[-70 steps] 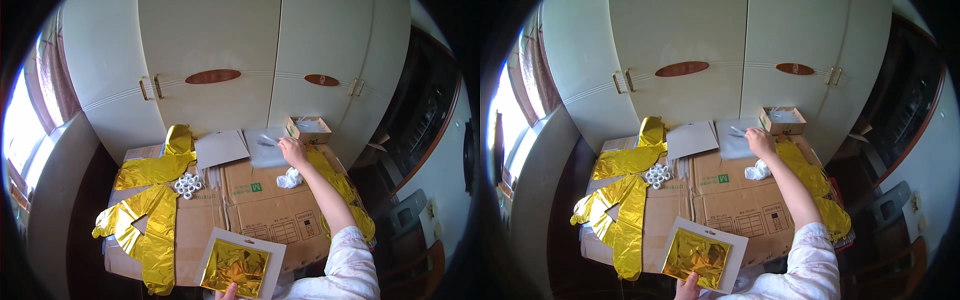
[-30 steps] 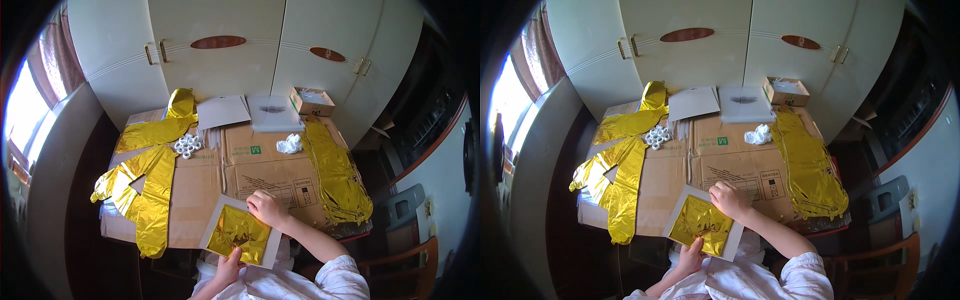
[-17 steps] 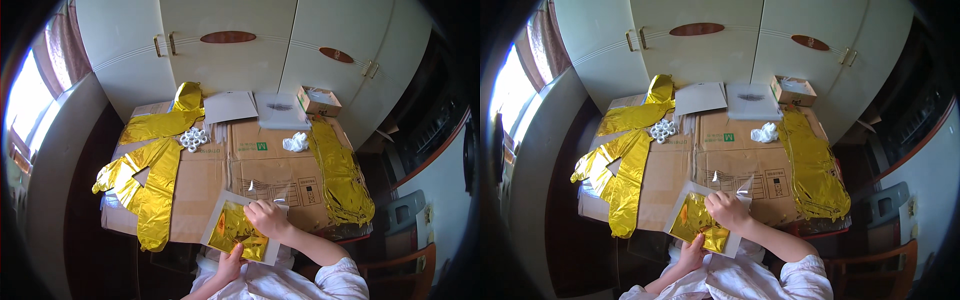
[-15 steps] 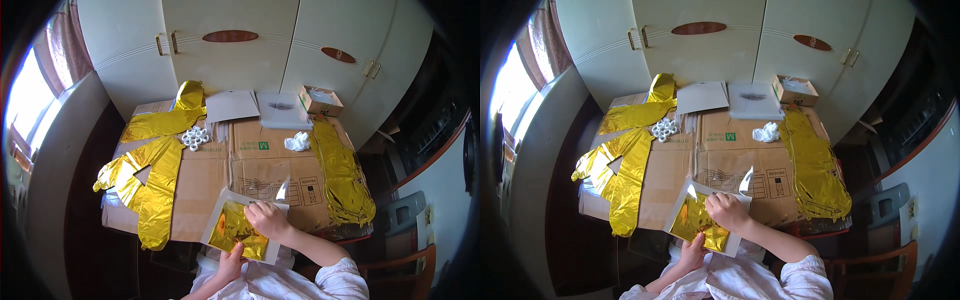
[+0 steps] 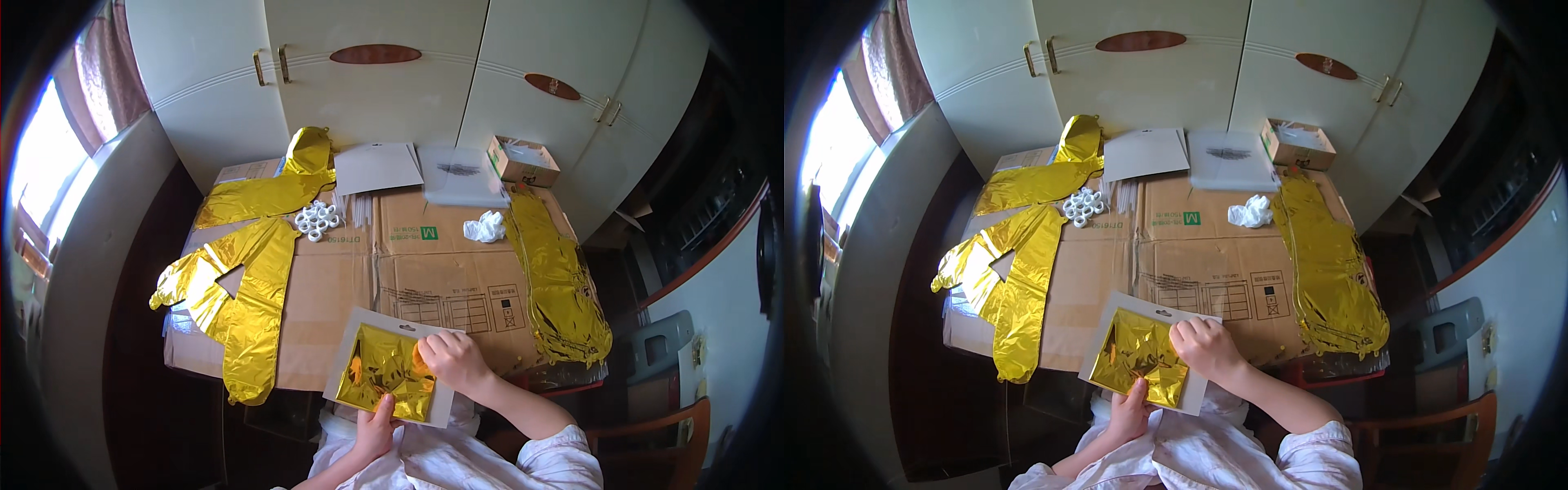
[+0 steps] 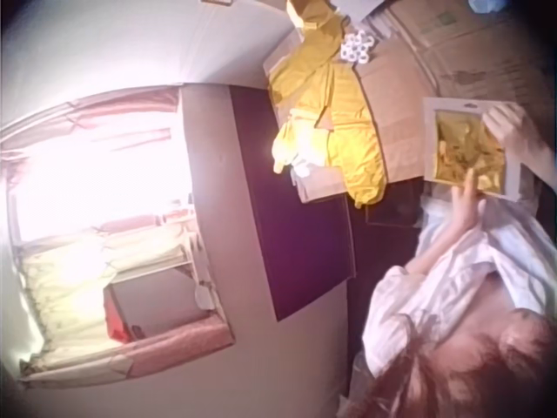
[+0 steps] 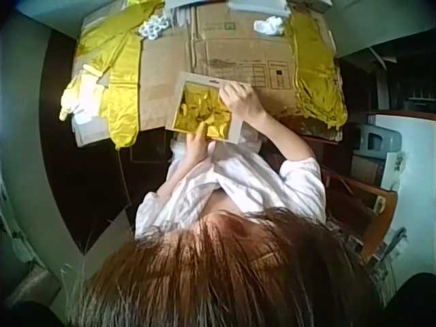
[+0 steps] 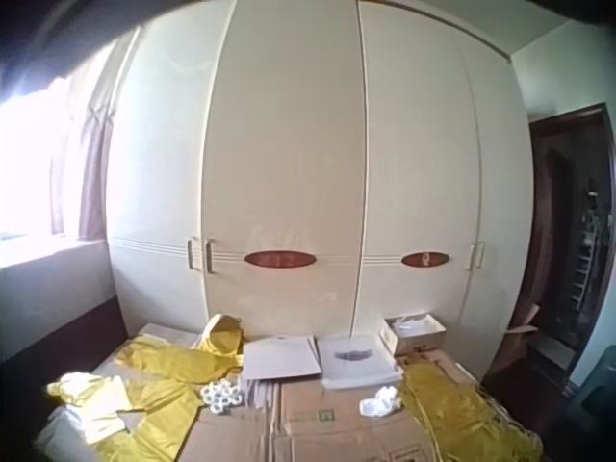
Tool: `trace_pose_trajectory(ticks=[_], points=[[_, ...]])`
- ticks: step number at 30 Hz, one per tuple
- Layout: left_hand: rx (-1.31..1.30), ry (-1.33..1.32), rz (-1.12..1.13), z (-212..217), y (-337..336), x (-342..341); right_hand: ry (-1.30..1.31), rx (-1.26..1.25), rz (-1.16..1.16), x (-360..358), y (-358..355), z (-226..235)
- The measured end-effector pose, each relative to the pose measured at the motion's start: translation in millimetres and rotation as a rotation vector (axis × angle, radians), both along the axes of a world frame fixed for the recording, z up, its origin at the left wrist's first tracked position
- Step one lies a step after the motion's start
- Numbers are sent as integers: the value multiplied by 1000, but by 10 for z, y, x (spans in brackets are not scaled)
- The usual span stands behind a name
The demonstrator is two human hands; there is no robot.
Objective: The recorder is folding and packaging gold foil balloons at a workstation.
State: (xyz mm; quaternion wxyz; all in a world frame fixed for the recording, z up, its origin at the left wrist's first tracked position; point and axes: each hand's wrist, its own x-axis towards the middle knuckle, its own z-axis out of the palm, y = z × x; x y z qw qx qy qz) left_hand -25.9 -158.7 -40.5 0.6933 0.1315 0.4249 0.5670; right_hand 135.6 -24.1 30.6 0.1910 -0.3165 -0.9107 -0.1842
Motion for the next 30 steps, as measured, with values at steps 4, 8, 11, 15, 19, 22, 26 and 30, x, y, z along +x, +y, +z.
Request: trace_pose_trajectory(ticks=[4,8,11,15,19,22,26,30], points=[[1,-17,13,30,4,-5,-43,3,-14,33,-7,39],[-25,-44,51,79,2,53,-72,-56,-30,43,-96,66],[-26,-52,58,54,15,78,-98,-65,-13,-23,-242,90],[-9,-18,32,43,53,61,-86,-97,32,-55,-316,150],[-25,20,12,-18,27,38,-64,-168,41,-71,-362,124],[-76,90,-56,87,-73,-7,-16,-203,62,-65,-449,80],[-108,103,-119,-76,-147,-59,2,-222,73,-51,-610,-38],[-94,12,-46,-118,-74,25,8,-201,86,-53,-626,-30]])
